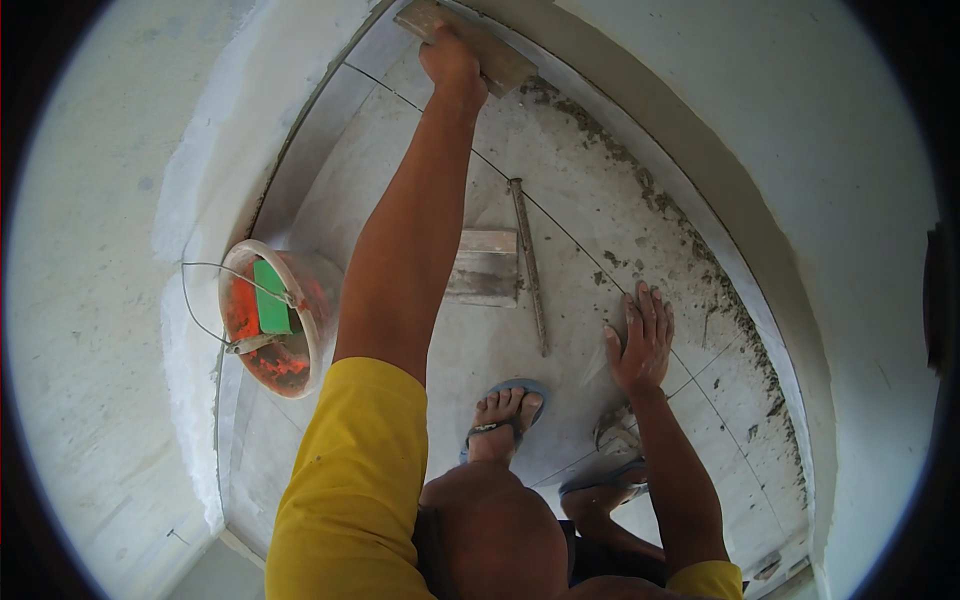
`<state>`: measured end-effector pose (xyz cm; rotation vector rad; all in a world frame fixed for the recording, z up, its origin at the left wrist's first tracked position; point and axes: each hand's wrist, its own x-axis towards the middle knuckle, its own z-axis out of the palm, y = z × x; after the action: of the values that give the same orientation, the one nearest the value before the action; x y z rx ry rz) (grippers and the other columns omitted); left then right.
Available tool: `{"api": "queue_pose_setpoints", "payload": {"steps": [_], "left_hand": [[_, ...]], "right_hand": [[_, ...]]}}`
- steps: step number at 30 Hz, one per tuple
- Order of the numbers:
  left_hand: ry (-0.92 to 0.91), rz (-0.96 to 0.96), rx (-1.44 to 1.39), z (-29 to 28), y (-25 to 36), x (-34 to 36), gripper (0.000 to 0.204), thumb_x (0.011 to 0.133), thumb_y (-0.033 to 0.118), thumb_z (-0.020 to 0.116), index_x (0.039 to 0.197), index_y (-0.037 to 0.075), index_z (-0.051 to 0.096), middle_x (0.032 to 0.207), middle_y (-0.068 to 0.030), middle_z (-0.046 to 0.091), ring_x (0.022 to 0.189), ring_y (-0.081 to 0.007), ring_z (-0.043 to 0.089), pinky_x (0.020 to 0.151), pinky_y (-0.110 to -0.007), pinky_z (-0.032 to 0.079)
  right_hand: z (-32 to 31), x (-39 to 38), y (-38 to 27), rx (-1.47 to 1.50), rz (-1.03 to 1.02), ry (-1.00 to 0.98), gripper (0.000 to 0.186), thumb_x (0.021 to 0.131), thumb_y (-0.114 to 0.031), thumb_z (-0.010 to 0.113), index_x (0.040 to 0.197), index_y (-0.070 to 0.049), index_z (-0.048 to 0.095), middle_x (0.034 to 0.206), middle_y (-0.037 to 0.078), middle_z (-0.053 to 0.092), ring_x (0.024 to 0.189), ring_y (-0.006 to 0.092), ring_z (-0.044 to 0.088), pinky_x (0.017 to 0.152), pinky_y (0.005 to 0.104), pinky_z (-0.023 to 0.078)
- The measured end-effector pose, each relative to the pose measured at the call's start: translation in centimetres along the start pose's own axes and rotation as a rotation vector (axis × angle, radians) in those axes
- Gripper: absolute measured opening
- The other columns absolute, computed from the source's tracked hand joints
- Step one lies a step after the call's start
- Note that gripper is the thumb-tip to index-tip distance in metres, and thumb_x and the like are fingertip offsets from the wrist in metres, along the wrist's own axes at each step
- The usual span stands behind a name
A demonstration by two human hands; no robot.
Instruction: Apply mortar to the wall using a wooden float.
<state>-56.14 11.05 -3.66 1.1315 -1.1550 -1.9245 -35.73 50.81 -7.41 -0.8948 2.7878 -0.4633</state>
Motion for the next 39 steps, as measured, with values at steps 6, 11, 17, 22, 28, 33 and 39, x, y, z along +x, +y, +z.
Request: {"api": "queue_pose_setpoints", "payload": {"steps": [6,11,17,22,28,33,39], "left_hand": [[0.002,-0.010,-0.041,0.8,0.3,0.5,0.052,0.095,0.031,0.048,0.130,-0.007,0.042,0.124,-0.0198,0.054,0.108,-0.0323,0.057,0.091,-0.047,0.048],[0.014,-0.018,-0.030,1.0,0.5,0.3,0.051,0.095,0.030,0.048,0.130,-0.006,0.043,0.124,-0.0187,0.054,0.107,-0.0322,0.058,0.091,-0.048,0.049],[-0.010,-0.005,0.018,1.3,1.3,-0.2,0.049,0.095,0.029,0.047,0.129,-0.006,0.043,0.123,-0.0181,0.054,0.107,-0.0316,0.058,0.090,-0.047,0.050],[-0.056,0.008,-0.013,0.9,1.5,1.1,0.047,0.094,0.027,0.048,0.128,-0.005,0.044,0.123,-0.0173,0.054,0.107,-0.0309,0.058,0.089,-0.048,0.051],[-0.036,-0.034,0.010,1.7,1.9,0.3,0.045,0.093,0.025,0.048,0.128,-0.002,0.046,0.124,-0.0156,0.055,0.108,-0.0304,0.058,0.090,-0.048,0.050],[-0.038,-0.040,0.048,1.7,1.7,0.9,0.044,0.094,0.026,0.048,0.128,-0.002,0.046,0.124,-0.0153,0.056,0.108,-0.0307,0.059,0.090,-0.048,0.050],[-0.127,-0.007,-0.005,1.1,1.5,2.7,0.043,0.095,0.024,0.047,0.128,-0.004,0.045,0.125,-0.0165,0.055,0.108,-0.0303,0.059,0.091,-0.047,0.051]], "right_hand": [[-0.1,0.1,0.1,0.013,-0.014,0.018,0.050,0.088,-0.033,0.056,0.129,-0.006,0.051,0.147,0.011,0.036,0.138,0.0329,0.029,0.113,0.0518,0.021],[-0.1,0.1,0.0,0.015,-0.008,0.016,0.049,0.088,-0.033,0.056,0.129,-0.007,0.051,0.147,0.010,0.036,0.137,0.0324,0.030,0.113,0.0517,0.020],[-0.1,0.0,0.2,0.001,0.004,-0.002,0.049,0.088,-0.034,0.055,0.129,-0.008,0.051,0.148,0.009,0.035,0.138,0.0313,0.028,0.114,0.0505,0.020],[-0.2,0.1,-0.2,0.016,-0.002,0.002,0.049,0.088,-0.033,0.056,0.130,-0.008,0.051,0.148,0.009,0.035,0.138,0.0316,0.029,0.114,0.0505,0.020],[-0.5,0.2,0.0,0.031,-0.023,0.030,0.046,0.088,-0.029,0.057,0.124,-0.002,0.053,0.144,0.015,0.041,0.134,0.0360,0.034,0.110,0.0545,0.025],[-0.2,0.0,0.4,0.010,-0.015,0.012,0.048,0.089,-0.033,0.055,0.128,-0.007,0.051,0.148,0.010,0.035,0.137,0.0320,0.030,0.113,0.0517,0.021],[0.0,0.1,0.3,0.013,-0.014,0.002,0.048,0.089,-0.033,0.055,0.129,-0.007,0.051,0.148,0.010,0.035,0.137,0.0321,0.029,0.113,0.0520,0.021]]}}
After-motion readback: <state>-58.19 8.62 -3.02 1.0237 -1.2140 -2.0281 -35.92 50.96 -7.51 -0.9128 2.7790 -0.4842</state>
